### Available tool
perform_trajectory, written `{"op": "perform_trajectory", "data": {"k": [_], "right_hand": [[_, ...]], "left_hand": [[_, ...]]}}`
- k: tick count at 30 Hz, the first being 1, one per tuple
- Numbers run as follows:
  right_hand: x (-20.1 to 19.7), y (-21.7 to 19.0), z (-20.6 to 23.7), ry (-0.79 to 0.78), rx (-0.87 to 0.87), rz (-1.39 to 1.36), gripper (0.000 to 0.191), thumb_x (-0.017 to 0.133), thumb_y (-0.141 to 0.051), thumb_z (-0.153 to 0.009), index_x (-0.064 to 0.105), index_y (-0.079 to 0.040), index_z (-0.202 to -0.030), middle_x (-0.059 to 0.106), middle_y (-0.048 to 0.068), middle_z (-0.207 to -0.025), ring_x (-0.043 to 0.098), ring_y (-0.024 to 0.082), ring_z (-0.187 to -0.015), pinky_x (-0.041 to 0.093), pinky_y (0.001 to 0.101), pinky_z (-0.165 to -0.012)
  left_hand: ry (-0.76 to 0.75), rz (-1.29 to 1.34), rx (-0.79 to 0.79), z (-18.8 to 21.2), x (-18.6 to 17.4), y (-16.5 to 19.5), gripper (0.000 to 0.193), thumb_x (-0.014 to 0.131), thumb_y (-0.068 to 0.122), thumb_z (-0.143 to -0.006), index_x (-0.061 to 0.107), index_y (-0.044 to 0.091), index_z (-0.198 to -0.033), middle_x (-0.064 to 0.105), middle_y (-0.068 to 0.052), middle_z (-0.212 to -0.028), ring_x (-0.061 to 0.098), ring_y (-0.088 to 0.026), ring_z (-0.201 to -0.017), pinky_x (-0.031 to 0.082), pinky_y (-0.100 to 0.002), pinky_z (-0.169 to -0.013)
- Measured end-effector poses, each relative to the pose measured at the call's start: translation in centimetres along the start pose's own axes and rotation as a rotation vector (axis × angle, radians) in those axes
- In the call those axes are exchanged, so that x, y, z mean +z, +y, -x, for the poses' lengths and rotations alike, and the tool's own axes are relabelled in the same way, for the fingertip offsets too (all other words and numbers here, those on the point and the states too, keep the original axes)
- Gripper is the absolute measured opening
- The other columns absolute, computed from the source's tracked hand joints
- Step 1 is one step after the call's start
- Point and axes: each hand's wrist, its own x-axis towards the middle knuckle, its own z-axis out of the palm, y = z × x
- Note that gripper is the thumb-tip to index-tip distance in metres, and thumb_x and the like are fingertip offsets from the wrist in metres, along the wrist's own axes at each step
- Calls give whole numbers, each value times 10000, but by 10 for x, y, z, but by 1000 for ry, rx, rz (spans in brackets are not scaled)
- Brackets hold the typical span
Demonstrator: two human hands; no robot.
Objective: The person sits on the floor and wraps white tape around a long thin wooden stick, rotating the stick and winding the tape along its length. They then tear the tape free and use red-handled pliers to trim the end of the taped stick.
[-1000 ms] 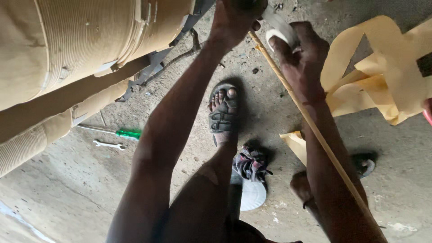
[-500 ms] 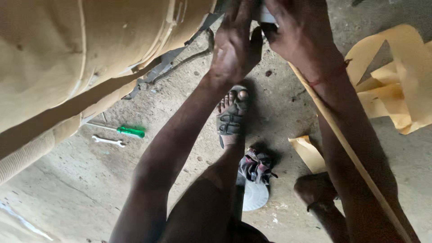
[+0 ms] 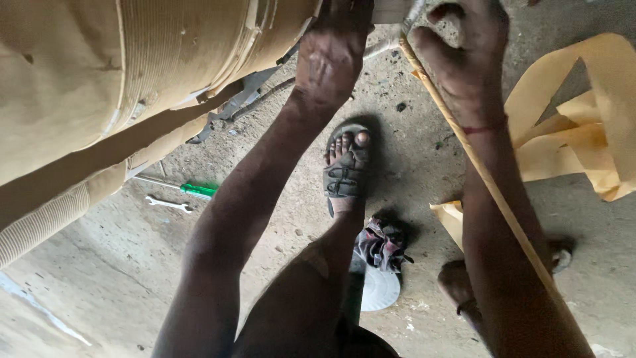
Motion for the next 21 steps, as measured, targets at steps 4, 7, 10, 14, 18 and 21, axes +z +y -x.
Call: {"op": "perform_trajectory", "data": {"k": [4, 7, 10, 14, 18, 21], "right_hand": [[40, 15, 36, 148, 284, -434, 446, 762, -77, -895, 563, -68, -1294, 646, 50, -1211, 662, 192, -1100, 638, 353, -898], [68, 51, 43, 49, 203, -468, 504, 854, -94, -956, 535, -56, -1344, 606, 14, -1232, 645, 187, -1138, 634, 374, -964], [87, 76, 42, 64, 215, -633, 489, 913, -99, -979, 557, -37, -1308, 588, 6, -1171, 608, 180, -1073, 591, 362, -916], [83, 77, 36, 42, 317, -770, 225, 775, -150, -942, 634, -63, -1095, 689, 29, -1036, 718, 184, -982, 662, 359, -935], [72, 64, 39, 168, 115, -426, 222, 801, -46, -983, 634, -46, -1131, 655, 70, -965, 666, 182, -840, 599, 328, -744], [61, 53, 49, 209, 142, 26, 279, 845, -79, -953, 613, -23, -1098, 695, 107, -945, 729, 219, -823, 583, 334, -695]], "left_hand": [[-372, 135, -122, -1, -2, -6, 269, 632, 89, -1043, 625, 103, -1311, 707, -148, -1136, 722, -269, -895, 613, -370, -745], [-122, 62, 8, -4, -9, -1, 536, 683, 45, -907, 558, 34, -1428, 665, -227, -1191, 712, -308, -944, 630, -377, -721], [-42, 46, 46, -5, -13, 5, 591, 680, 18, -846, 539, 45, -1419, 667, -234, -1186, 694, -323, -934, 623, -365, -673], [-98, 103, -31, -7, -16, 10, 510, 683, 9, -928, 512, 41, -1408, 658, -210, -1221, 684, -335, -1069, 646, -331, -751], [-26, 164, -31, -11, -19, 22, 558, 683, -30, -876, 517, -12, -1408, 611, -309, -1299, 678, -399, -1107, 660, -360, -769], [78, 218, -77, -17, -13, 34, 533, 604, -55, -860, 565, 10, -1387, 642, -233, -1325, 698, -337, -1091, 661, -406, -891]]}}
